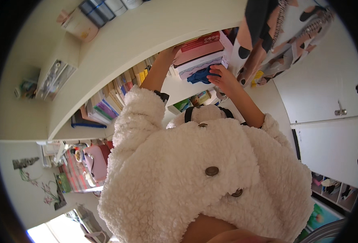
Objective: The person wipes a white desk surface with a dark cloth, then moves items including a small box, a green basket, and a pink pouch. They open the box to reveal small toys and cards, place them on the desk, and continue wiping the desk and shelves.
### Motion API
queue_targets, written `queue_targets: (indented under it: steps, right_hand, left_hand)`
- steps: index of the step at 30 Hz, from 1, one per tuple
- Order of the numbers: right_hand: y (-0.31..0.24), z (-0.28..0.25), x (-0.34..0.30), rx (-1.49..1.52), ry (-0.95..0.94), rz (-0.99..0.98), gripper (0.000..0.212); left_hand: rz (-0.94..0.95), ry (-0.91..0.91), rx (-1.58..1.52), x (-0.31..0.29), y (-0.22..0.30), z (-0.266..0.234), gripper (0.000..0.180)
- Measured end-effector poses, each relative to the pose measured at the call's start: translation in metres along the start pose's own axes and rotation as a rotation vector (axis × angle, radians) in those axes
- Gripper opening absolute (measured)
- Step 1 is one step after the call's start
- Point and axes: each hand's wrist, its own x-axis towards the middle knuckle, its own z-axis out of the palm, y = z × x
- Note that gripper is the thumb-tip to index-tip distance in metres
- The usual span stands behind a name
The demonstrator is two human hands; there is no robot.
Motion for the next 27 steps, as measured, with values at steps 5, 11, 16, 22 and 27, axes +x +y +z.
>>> queue_targets:
  steps: [5,11,16,22,27]
  right_hand:
    - [-0.012,-0.012,-0.014,-0.005,-0.006,-0.097,0.036]
    - [-0.031,-0.042,-0.045,-0.070,0.013,-0.173,0.035]
    - [-0.038,-0.052,-0.058,-0.150,0.075,-0.153,0.037]
    - [-0.046,-0.053,-0.066,-0.206,0.056,-0.185,0.046]
    - [-0.046,-0.049,-0.055,-0.328,-0.062,-0.165,0.057]
  left_hand:
    - [0.028,-0.032,0.098,0.026,-0.006,0.061,0.046]
    - [0.096,-0.032,0.256,0.042,-0.018,0.099,0.044]
    - [0.183,-0.016,0.371,0.048,-0.024,0.115,0.043]
    - [0.331,0.022,0.546,0.046,-0.027,0.119,0.041]
    - [0.499,0.075,0.734,0.035,-0.031,0.111,0.040]
